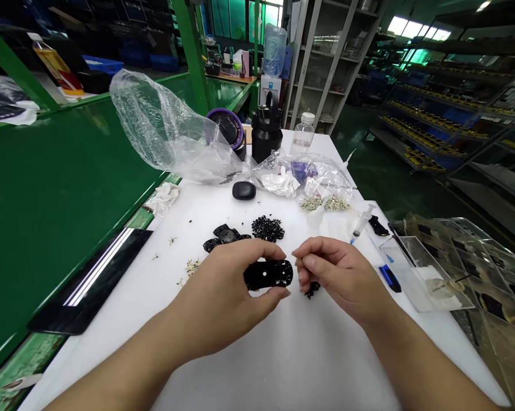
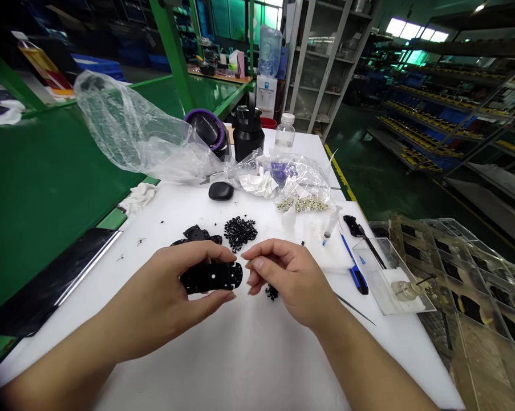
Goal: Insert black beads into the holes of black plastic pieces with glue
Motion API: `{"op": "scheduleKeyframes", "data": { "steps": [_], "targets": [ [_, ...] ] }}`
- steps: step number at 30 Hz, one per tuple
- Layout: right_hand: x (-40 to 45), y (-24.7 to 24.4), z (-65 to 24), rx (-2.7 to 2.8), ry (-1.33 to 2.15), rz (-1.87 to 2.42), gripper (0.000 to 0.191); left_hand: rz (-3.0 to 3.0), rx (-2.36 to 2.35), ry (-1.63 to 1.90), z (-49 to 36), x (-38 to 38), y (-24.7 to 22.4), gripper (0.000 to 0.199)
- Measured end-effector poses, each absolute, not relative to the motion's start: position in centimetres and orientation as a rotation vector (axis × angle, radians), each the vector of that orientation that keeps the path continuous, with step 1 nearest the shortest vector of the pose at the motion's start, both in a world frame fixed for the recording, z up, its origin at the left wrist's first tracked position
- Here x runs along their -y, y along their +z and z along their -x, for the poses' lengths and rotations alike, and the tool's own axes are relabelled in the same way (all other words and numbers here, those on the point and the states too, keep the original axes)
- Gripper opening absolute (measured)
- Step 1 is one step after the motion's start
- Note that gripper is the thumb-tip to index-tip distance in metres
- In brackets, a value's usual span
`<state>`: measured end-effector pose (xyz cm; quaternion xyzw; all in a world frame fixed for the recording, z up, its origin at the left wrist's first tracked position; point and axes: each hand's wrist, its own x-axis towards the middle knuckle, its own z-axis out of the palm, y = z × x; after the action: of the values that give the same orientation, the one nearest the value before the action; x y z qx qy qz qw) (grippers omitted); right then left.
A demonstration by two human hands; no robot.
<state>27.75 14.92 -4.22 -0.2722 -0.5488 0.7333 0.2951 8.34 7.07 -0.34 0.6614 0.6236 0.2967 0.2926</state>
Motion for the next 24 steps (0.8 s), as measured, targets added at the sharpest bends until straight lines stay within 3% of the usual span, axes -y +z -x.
{"op": "scheduleKeyframes", "data": {
  "steps": [13, 24],
  "targets": [
    [-14.6, -3.6, -27.7, 1.442, 1.818, 0.884, 0.022, -1.874, -1.663, 0.826, -8.3, -6.9, -0.8, 0.026],
    [-14.5, -3.8, -27.4, 1.604, 1.680, 0.913, 0.005, -1.957, -1.682, 0.794, -8.2, -7.0, -1.2, 0.026]
  ]
}}
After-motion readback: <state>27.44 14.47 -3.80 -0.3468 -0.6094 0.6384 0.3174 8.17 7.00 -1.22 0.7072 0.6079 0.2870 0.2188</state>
